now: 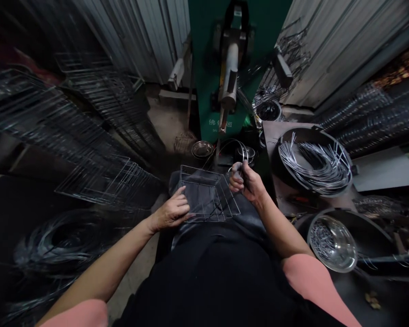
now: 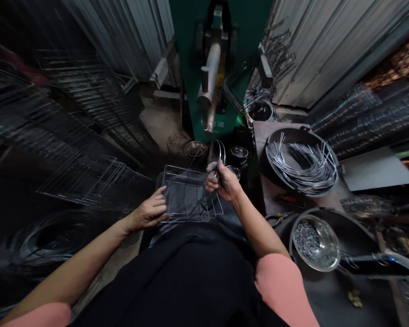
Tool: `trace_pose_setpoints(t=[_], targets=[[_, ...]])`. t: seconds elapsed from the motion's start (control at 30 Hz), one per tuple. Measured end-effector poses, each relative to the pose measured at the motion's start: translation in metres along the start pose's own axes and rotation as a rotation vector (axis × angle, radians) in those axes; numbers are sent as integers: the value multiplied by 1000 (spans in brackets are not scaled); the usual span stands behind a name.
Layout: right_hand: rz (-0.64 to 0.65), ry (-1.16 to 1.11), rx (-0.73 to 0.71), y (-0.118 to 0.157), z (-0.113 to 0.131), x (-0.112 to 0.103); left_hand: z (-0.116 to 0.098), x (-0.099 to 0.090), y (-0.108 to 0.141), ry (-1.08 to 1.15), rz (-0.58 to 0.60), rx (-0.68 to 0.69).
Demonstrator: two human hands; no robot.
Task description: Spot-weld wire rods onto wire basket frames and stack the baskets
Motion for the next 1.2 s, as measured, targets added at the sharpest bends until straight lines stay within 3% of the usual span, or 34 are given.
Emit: trace_pose_setpoints(t=[0.13,0.27,0.47,0.87,0.97,1.07,1.2], targets=[[-89,96,-49,-1,-5,5,-1,-5,1,-2,-11,2],[-181,48,-83,14,-19,9,-3,-4,8,-13,-25,-5],[-104,81,-97,30,-33,12,-5,3,14,-32,24,12],[-134,94,-142,38,-44,-2,-4,8,19,-13,23,37],[-166,128,-126,32,-32,-1,-4,6,13,-29,-12,38],[-259,178,-170,21,-3,4,-7,7,11,-64,-29,55],[-295,200,-202,5,28,27,-13,13,16,-110,-82,60]])
Point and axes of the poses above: each hand's wrist, its own y-axis away from the middle knuckle, its own x-axis out of the palm, z = x × y, the point moved 5 cm from there along -y, towards the middle knuckle, and after that the axes turned 4 degrees about y, right-handed, at the moved point
